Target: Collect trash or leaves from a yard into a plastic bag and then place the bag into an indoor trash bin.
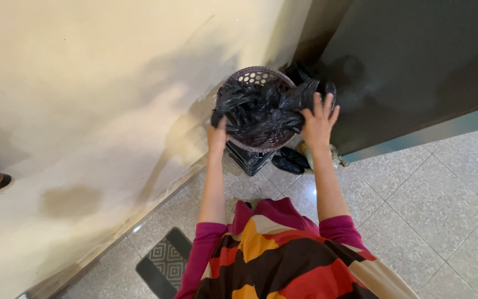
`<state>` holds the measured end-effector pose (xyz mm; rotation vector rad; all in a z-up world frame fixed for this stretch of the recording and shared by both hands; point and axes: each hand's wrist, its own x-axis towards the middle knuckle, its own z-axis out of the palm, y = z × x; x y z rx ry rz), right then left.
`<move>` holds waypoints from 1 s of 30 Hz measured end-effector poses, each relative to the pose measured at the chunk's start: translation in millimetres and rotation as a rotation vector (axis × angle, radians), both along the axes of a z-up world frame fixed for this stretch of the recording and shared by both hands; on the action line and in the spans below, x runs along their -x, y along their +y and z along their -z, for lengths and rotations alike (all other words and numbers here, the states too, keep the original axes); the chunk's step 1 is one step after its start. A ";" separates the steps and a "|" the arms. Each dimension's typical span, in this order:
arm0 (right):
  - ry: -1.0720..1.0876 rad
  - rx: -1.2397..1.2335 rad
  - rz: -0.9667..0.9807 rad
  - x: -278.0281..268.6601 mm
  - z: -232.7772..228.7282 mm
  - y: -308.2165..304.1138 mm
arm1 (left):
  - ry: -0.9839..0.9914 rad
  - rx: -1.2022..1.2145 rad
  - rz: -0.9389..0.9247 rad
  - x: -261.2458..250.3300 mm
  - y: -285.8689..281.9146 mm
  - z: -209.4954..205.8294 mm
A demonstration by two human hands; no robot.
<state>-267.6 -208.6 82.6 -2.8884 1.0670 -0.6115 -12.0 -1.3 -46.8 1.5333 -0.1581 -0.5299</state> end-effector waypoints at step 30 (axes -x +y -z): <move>0.269 -0.870 -0.406 20.9 89.4 -19.9 | 0.389 -0.118 -0.128 -6.1 23.6 85.6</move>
